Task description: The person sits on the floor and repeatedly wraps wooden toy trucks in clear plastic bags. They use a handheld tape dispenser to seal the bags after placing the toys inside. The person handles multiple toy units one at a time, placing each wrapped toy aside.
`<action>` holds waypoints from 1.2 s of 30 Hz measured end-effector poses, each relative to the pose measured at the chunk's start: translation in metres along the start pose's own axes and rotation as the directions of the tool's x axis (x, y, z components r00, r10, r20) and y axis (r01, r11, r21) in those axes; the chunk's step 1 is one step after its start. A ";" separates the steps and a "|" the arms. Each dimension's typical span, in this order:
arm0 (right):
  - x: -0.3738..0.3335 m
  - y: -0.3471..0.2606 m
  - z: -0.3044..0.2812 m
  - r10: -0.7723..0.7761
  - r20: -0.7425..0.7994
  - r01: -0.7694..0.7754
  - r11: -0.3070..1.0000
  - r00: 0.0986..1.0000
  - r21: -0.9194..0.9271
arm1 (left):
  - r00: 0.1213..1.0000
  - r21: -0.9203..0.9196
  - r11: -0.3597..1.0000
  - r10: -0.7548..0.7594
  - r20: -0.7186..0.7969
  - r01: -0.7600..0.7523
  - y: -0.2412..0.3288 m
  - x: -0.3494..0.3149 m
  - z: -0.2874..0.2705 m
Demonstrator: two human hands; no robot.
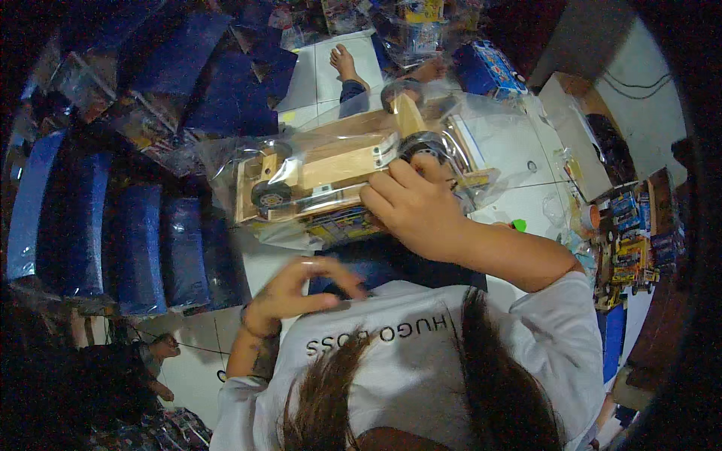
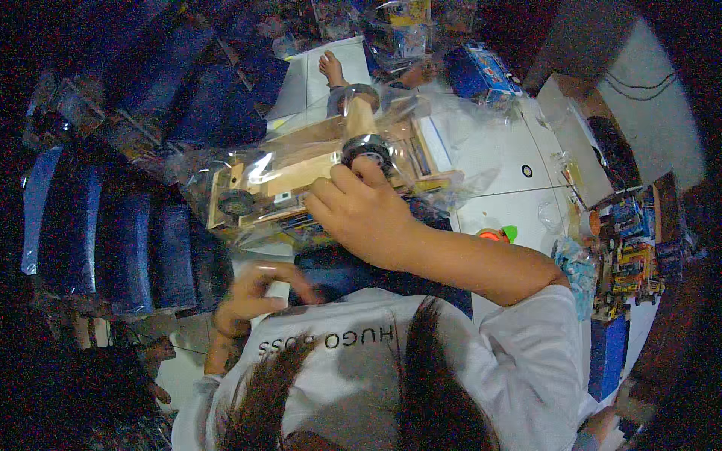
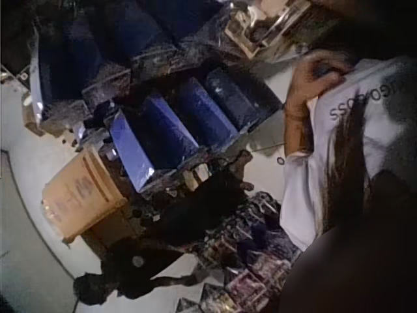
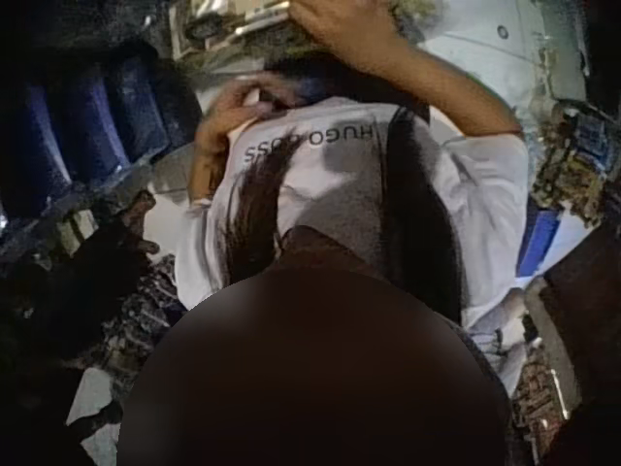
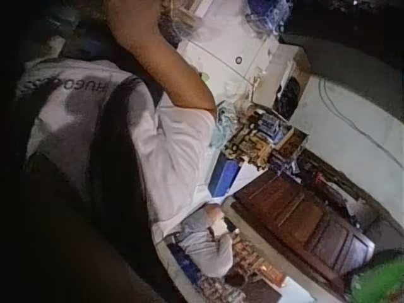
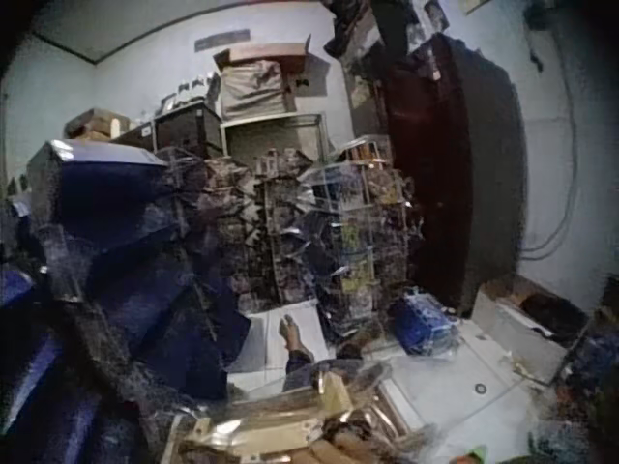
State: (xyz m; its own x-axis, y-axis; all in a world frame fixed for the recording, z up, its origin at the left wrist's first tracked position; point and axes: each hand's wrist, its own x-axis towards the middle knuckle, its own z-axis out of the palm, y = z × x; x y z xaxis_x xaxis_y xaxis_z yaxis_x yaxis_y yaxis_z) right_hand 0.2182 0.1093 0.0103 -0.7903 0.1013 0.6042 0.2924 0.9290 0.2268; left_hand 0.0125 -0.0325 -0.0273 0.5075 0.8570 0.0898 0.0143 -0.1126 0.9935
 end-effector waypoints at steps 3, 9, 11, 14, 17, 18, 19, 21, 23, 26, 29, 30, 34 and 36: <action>-0.006 -0.004 0.001 0.036 0.110 -0.037 0.999 0.993 0.007 | 0.279 0.807 0.587 0.786 -0.552 -0.057 0.045 -0.007 -0.022; -0.028 0.022 -0.037 0.005 -0.108 0.007 0.994 0.994 0.110 | 0.509 0.583 0.751 0.386 -0.769 0.310 0.022 0.028 -0.099; -0.038 0.040 -0.039 0.484 -0.590 -0.362 0.875 0.647 0.321 | 0.569 0.518 0.807 0.294 -0.768 0.283 0.013 0.028 -0.107; -0.063 0.093 -0.052 0.858 0.314 -0.635 0.018 0.406 0.772 | 0.559 0.594 0.775 0.401 -0.726 0.215 0.007 0.024 -0.102; -0.078 0.135 -0.038 0.527 0.738 -0.571 -0.479 0.421 0.667 | 0.520 0.539 0.812 0.368 -0.771 0.225 0.008 0.023 -0.100; -0.079 0.149 -0.039 0.457 0.758 -0.553 -0.519 0.466 0.652 | 0.510 0.494 0.840 0.332 -0.794 0.222 0.008 0.023 -0.101; -0.080 0.159 -0.039 0.473 0.728 -0.598 -0.421 0.496 0.682 | 0.492 0.471 0.862 0.332 -0.805 0.189 0.009 0.022 -0.105; -0.078 0.176 -0.050 0.475 0.654 -0.670 -0.167 0.589 0.724 | 0.396 0.512 0.842 0.418 -0.818 0.169 0.012 0.016 -0.113; -0.076 0.184 -0.062 0.776 0.424 -0.620 -0.055 0.466 0.782 | 0.237 0.639 0.737 0.595 -0.768 0.220 0.017 0.008 -0.123; -0.076 0.184 -0.066 0.769 0.350 -0.544 -0.004 0.534 0.839 | 0.194 0.407 0.910 0.386 -0.902 0.077 0.022 0.000 -0.132; -0.071 0.191 -0.060 0.854 0.200 -0.508 0.085 0.480 0.857 | 0.200 0.502 0.847 0.469 -0.860 0.172 0.020 -0.003 -0.135; -0.065 0.198 -0.060 0.890 0.103 -0.478 0.138 0.444 0.868 | 0.178 0.478 0.871 0.456 -0.872 0.114 0.018 -0.004 -0.135; -0.009 0.220 -0.093 0.537 -0.406 -0.554 0.828 0.739 0.087 | 0.097 0.202 0.965 0.188 -0.977 0.167 0.006 -0.003 -0.137; 0.035 0.215 -0.119 0.620 -0.328 -0.520 0.780 0.713 0.347 | 0.055 0.171 0.906 0.162 -0.985 0.386 0.001 0.010 -0.133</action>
State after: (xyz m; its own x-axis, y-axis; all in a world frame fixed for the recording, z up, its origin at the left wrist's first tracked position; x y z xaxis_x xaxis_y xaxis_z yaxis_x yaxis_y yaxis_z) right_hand 0.3174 0.2700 0.1706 -0.2053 0.5319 0.8215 0.4524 0.7959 -0.4023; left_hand -0.0968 0.0428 -0.0163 -0.8183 0.5248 0.2343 0.3562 0.1431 0.9234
